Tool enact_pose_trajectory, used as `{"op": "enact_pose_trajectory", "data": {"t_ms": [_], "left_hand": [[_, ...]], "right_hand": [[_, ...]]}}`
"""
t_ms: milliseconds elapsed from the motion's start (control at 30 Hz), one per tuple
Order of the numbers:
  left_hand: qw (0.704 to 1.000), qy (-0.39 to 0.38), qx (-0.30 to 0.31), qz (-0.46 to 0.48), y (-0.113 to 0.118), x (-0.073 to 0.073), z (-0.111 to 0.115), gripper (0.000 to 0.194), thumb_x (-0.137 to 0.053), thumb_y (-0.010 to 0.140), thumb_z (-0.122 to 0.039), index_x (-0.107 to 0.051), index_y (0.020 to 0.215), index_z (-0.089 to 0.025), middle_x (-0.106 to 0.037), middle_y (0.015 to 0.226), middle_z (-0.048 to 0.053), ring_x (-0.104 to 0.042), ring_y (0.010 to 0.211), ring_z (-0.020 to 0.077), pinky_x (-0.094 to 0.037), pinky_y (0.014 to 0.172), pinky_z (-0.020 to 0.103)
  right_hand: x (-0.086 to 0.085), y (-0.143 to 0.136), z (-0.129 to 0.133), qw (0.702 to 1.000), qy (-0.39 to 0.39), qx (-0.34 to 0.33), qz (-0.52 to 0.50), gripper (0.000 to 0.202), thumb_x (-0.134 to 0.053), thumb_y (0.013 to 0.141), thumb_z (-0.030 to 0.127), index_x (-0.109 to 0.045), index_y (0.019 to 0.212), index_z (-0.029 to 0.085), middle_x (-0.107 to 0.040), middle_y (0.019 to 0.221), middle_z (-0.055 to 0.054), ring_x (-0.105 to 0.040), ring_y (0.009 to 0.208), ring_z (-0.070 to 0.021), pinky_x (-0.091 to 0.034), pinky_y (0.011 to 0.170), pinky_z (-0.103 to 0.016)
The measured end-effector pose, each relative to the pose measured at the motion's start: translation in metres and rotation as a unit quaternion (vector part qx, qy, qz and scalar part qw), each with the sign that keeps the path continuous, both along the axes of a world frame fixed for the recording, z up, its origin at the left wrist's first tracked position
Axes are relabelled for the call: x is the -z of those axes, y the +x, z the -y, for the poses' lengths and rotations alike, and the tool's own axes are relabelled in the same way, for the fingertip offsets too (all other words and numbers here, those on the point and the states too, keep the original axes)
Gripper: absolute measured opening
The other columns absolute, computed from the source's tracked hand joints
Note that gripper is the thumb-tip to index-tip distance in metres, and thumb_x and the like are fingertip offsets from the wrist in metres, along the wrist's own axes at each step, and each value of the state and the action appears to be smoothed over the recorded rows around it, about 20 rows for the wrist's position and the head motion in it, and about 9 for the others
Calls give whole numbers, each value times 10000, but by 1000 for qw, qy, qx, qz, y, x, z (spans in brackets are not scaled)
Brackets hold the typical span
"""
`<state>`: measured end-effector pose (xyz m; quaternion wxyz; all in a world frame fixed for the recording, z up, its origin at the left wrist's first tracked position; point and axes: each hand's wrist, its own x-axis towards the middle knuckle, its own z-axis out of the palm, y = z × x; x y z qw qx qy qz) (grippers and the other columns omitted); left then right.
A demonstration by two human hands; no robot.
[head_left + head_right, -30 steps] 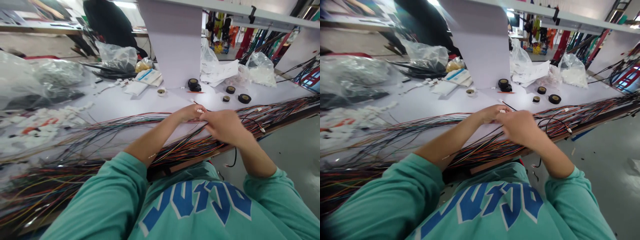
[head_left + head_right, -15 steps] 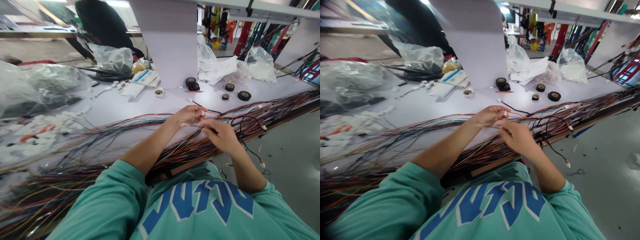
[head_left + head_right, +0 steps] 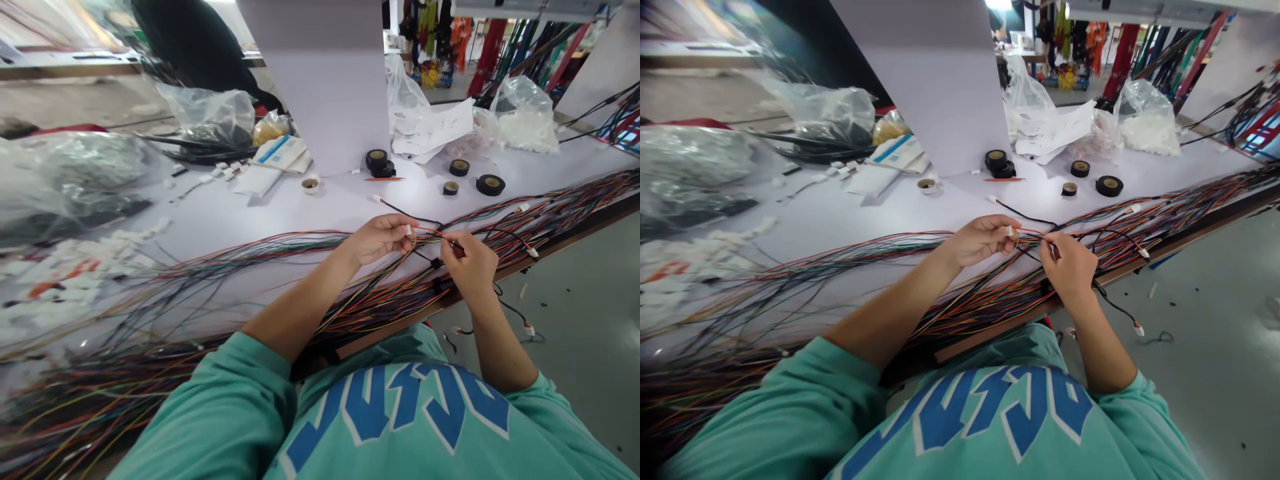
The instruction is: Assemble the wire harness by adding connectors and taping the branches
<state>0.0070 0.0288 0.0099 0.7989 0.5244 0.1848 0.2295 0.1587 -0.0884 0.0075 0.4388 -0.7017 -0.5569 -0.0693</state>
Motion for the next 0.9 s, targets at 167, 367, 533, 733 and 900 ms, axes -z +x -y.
{"op": "enact_pose_trajectory", "data": {"t_ms": [167,367,533,733,900], "left_hand": [[1000,15,-17,-3,2,1,3,324,-751,658,-275,-565,892,-151,-622,637,-50,-569,518,52,-439,504,189],[1000,5,-10,4,3,2,4,341,-775,612,-294,-531,801,-150,-605,619,-52,-539,471,50,-420,463,187],[1000,-13,-12,11,4,4,5,338,-780,606,-299,-543,799,-155,-605,629,-51,-532,469,47,-426,474,188],[999,-32,-22,8,5,9,5,222,-722,694,-258,-574,817,-148,-569,610,-61,-503,468,15,-414,488,167],[999,-32,-18,21,3,10,2,260,-751,649,-266,-572,805,-158,-569,604,-62,-514,472,35,-433,486,181]], "right_hand": [[6,1,-1,1000,4,17,24,159,-502,751,277,-646,702,229,-621,570,5,-545,546,-134,-330,530,-234],[7,-1,-1,999,5,-21,-40,162,-505,747,292,-646,706,225,-632,596,6,-549,540,-127,-373,552,-233],[10,-1,-2,994,-1,-42,-103,145,-518,733,303,-635,690,228,-629,599,19,-530,524,-119,-388,547,-232],[14,2,-6,989,-8,-97,-114,180,-507,773,312,-673,784,244,-696,751,0,-609,656,-151,-452,619,-254],[16,1,-11,995,-5,-92,-43,193,-507,817,321,-687,818,253,-710,839,-28,-634,782,-183,-452,681,-277]]}}
